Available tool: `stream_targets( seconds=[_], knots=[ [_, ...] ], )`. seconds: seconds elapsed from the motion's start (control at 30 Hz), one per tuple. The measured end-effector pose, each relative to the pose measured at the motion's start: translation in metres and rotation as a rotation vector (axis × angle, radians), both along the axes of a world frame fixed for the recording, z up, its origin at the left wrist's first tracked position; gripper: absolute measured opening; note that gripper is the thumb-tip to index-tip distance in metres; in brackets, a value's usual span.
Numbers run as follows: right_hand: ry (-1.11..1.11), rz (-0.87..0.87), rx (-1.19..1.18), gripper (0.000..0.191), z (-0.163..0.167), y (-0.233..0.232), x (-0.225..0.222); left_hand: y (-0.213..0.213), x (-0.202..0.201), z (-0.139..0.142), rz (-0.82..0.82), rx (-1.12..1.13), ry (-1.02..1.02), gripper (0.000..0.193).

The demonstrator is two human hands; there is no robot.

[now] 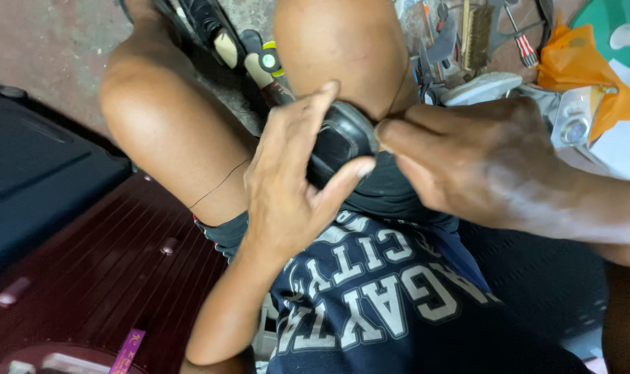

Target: The person stitches a black leather shoe using a needle and thread. They repeatedly insert the needle through the shoe's upper, pull the thread, and adjust the shoe's position on their lap to continue sewing.

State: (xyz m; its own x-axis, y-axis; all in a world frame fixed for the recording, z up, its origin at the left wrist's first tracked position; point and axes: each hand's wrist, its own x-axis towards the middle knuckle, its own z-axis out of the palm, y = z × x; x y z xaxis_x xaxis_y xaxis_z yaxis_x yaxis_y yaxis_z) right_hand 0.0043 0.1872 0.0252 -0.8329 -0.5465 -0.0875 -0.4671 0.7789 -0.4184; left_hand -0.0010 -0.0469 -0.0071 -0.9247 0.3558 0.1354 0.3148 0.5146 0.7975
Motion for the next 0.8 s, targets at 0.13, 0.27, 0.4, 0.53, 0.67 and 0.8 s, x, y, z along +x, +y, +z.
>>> stream_targets(
  seconds=[0.13,0.27,0.4,0.53,0.67,0.8],
  knots=[
    [-0.088,-0.056,-0.095,0.007,0.003,0.006,-0.008,-0.03,0.035,0.0,0.351,-0.017,-0.127,0.038],
    [-0.102,-0.164,-0.166,0.009,0.004,0.01,-0.002,-0.063,0.078,-0.014,0.401,0.008,-0.846,0.045],
    [-0.295,-0.274,-0.254,0.008,-0.004,0.011,0.001,-0.063,0.096,-0.051,0.163,0.497,-0.83,0.068],
    [-0.392,-0.29,-0.336,0.014,-0.009,0.017,-0.002,-0.043,0.079,-0.082,0.057,1.493,-1.139,0.086],
    [-0.36,-0.249,-0.376,0.017,-0.018,0.022,0.002,-0.056,0.057,-0.081,-0.191,1.436,-1.062,0.087],
    [-0.368,-0.218,-0.551,0.015,-0.037,0.024,0.01,-0.078,0.04,-0.086,-0.28,1.351,-1.119,0.087]
  ],
)
